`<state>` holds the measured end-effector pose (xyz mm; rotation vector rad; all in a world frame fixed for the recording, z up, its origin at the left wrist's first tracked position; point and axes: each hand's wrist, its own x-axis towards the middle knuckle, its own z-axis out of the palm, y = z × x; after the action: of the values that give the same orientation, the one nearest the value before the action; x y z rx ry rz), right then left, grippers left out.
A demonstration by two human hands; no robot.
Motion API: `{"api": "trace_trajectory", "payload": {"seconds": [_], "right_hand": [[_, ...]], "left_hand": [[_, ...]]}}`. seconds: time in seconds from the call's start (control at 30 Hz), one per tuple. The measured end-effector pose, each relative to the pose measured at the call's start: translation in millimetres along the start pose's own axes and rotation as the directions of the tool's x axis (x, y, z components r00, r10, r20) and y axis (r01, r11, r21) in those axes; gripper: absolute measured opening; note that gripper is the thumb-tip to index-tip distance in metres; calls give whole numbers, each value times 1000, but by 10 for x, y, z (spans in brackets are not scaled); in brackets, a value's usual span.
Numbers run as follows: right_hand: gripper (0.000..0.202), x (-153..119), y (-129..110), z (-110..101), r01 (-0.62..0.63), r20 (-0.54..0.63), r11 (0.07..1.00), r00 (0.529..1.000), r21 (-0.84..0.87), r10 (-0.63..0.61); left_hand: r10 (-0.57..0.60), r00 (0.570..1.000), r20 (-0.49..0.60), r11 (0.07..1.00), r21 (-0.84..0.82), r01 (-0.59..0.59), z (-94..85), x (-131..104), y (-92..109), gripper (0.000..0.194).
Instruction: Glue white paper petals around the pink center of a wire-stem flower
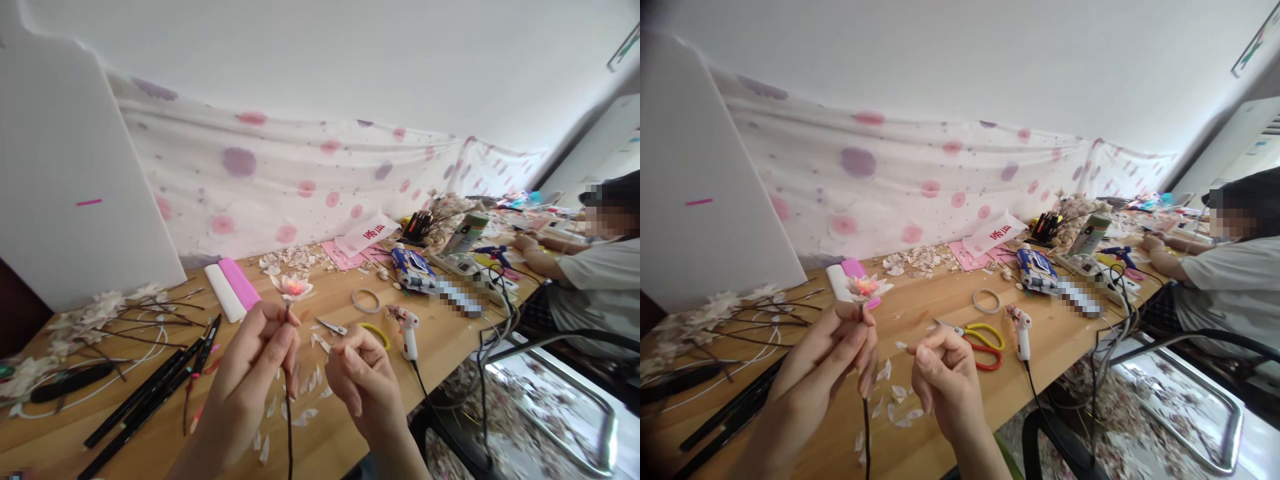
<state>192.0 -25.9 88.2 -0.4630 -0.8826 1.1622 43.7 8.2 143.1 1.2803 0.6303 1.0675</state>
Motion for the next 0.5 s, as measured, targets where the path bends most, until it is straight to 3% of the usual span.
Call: {"api": "trace_trajectory", "payload": {"seconds": [0.13,0.23,0.33,0.37,0.4,0.43,0.5], "right_hand": [[28,-131,-94,-267,82,-17,968,996,-238,-88],[38,-256,-343,-560,74,-197,863,961,-499,-196],[52,-355,-687,-911,-18,-436,733,813,-680,-385],[61,-385,-802,-1038,-20,-493,716,739,-698,-459],[65,-417,-911,-1169,-37,-542,678,633,-734,-553],[67,-452,-1007,-1303,-107,-560,613,550,-783,-619],[58,-527,-1143,-1585,-240,-589,548,478,-802,-652]], "left_hand": [[-9,1000,6,999,45,9,-28,21,-21,16],[44,996,84,998,47,-48,-55,39,-60,17],[74,988,135,993,84,-86,-66,62,-96,18],[89,987,131,988,114,-104,-65,71,-103,18],[116,986,119,979,152,-133,-63,81,-108,17],[154,983,100,966,196,-171,-60,92,-113,16],[241,969,51,925,291,-245,-56,119,-129,14]]}}
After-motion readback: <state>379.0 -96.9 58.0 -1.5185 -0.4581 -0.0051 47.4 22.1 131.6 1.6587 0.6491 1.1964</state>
